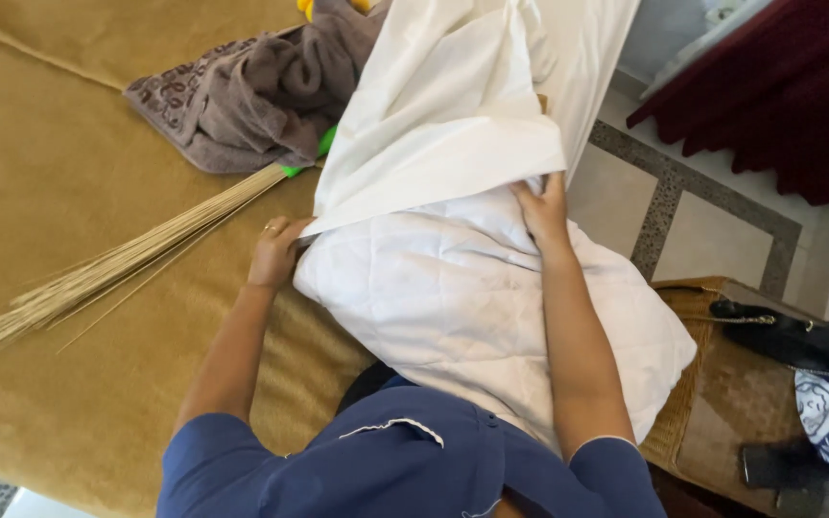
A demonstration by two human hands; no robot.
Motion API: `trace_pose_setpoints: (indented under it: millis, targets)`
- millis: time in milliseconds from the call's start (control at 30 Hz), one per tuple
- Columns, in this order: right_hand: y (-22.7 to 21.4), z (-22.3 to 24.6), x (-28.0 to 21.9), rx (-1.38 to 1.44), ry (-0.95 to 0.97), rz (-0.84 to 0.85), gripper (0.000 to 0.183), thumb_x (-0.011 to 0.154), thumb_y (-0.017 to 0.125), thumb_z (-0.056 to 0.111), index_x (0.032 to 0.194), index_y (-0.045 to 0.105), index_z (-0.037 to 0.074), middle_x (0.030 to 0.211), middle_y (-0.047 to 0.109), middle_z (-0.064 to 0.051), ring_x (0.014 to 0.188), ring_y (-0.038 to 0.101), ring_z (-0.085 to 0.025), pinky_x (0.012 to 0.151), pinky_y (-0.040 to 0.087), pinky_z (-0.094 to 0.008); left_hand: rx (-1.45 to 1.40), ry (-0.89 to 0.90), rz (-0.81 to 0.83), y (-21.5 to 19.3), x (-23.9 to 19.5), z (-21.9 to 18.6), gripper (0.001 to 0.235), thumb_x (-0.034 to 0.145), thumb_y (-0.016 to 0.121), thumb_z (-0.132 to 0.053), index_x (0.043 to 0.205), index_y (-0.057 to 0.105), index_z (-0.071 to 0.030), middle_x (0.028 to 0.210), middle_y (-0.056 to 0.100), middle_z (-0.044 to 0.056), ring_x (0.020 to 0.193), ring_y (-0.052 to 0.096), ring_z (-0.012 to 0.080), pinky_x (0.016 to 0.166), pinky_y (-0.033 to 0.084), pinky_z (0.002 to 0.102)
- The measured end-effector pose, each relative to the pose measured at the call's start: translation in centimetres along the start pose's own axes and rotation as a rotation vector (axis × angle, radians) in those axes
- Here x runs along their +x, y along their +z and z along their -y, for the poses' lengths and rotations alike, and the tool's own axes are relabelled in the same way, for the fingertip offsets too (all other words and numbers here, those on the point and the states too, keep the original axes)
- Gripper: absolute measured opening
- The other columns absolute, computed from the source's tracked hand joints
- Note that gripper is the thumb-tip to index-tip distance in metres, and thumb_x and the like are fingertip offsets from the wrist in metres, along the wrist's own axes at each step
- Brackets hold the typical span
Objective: The person beats a white pillow with a rattan beater, then sets the beater aside and slides the pillow into a white pillowcase on the bed. They work the fabric over the pillow, adjust the corners, and place the covered pillow on the bed.
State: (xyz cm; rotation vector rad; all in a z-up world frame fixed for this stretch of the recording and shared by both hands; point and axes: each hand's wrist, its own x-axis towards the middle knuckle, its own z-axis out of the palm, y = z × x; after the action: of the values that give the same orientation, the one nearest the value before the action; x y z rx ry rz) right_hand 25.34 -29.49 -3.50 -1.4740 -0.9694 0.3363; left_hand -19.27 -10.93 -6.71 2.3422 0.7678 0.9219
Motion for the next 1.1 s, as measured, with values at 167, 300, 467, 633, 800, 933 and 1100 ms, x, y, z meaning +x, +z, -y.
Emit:
trace_pose_setpoints:
  millis: [167, 300, 467, 633, 800, 933, 1100]
  targets:
    - [-2.3, 2.7, -0.7, 0.043, 0.018, -0.139, 0.064, 0.093, 0.082, 0.008, 0.147, 0.049, -0.002, 0.145, 0.059, -0.014, 0.137, 0.055, -0.024, 0.119, 0.043, -0.036, 0.059, 0.105, 0.011, 3.8, 0.1, 2.2, 0.038, 0.084, 0.068, 0.003, 0.118, 0.077, -0.012, 0.096, 0.066, 0.013, 0.094, 0.063, 0.0328, 0.085, 0.053, 0.04]
    - [-4.4, 4.2, -1.0, 0.069, 0.02, -0.209, 0.059, 0.095, 0.081, 0.005, 0.146, 0.052, -0.002, 0.143, 0.061, -0.013, 0.134, 0.057, -0.022, 0.118, 0.044, -0.035, -0.106, 0.107, -0.004, 6.6, 1.5, 1.9, 0.036, 0.085, 0.07, 0.001, 0.117, 0.078, -0.011, 0.096, 0.066, 0.01, 0.092, 0.064, 0.0295, 0.084, 0.052, 0.038]
    - [-6.3, 0.4, -0.2, -0.003, 0.062, -0.234, 0.06, 0.096, 0.078, 0.01, 0.147, 0.049, 0.0, 0.145, 0.059, -0.013, 0.135, 0.055, -0.022, 0.116, 0.042, -0.034, -0.168, -0.024, -0.132, 11.2, 1.5, 1.0, 0.031, 0.082, 0.071, 0.002, 0.111, 0.077, -0.008, 0.102, 0.065, 0.011, 0.095, 0.063, 0.0281, 0.084, 0.052, 0.036]
    - [-3.9, 5.5, 0.0, -0.524, 0.562, -0.258, 0.059, 0.103, 0.064, 0.034, 0.156, 0.051, 0.011, 0.132, 0.067, -0.021, 0.122, 0.063, -0.031, 0.109, 0.05, -0.038, -0.339, -0.064, -0.231, 12.9, 4.8, -4.6, 0.029, 0.082, 0.07, 0.001, 0.111, 0.071, -0.006, 0.106, 0.065, 0.011, 0.098, 0.062, 0.0247, 0.084, 0.052, 0.034]
    - [0.7, 9.9, -4.5, -0.487, -0.081, 0.135, 0.072, 0.105, 0.068, 0.033, 0.161, 0.034, 0.004, 0.167, 0.033, -0.021, 0.157, 0.03, -0.04, 0.131, 0.023, -0.051, -0.546, -0.073, -0.24, 12.4, 9.8, -13.4, 0.024, 0.089, 0.066, -0.001, 0.114, 0.066, -0.004, 0.105, 0.065, 0.009, 0.097, 0.062, 0.0212, 0.085, 0.052, 0.032]
    - [5.6, 22.7, -5.8, -0.536, -0.386, 0.3, 0.097, 0.077, 0.083, 0.043, 0.153, 0.037, 0.004, 0.159, 0.03, -0.023, 0.149, 0.022, -0.046, 0.119, 0.01, -0.062, -0.7, -0.073, -0.253, 10.3, 13.5, -19.1, 0.021, 0.095, 0.063, -0.003, 0.116, 0.062, -0.003, 0.104, 0.065, 0.008, 0.097, 0.062, 0.0184, 0.086, 0.052, 0.031]
    - [4.7, 20.8, -5.9, -0.736, -0.397, 0.202, 0.066, 0.086, 0.074, 0.01, 0.149, 0.056, 0.019, 0.164, 0.041, -0.014, 0.157, 0.032, -0.039, 0.128, 0.018, -0.061, -0.878, -0.074, -0.293, 10.6, 15.6, -19.1, 0.018, 0.102, 0.059, -0.005, 0.119, 0.057, -0.001, 0.103, 0.064, 0.006, 0.097, 0.061, 0.0149, 0.086, 0.052, 0.029]
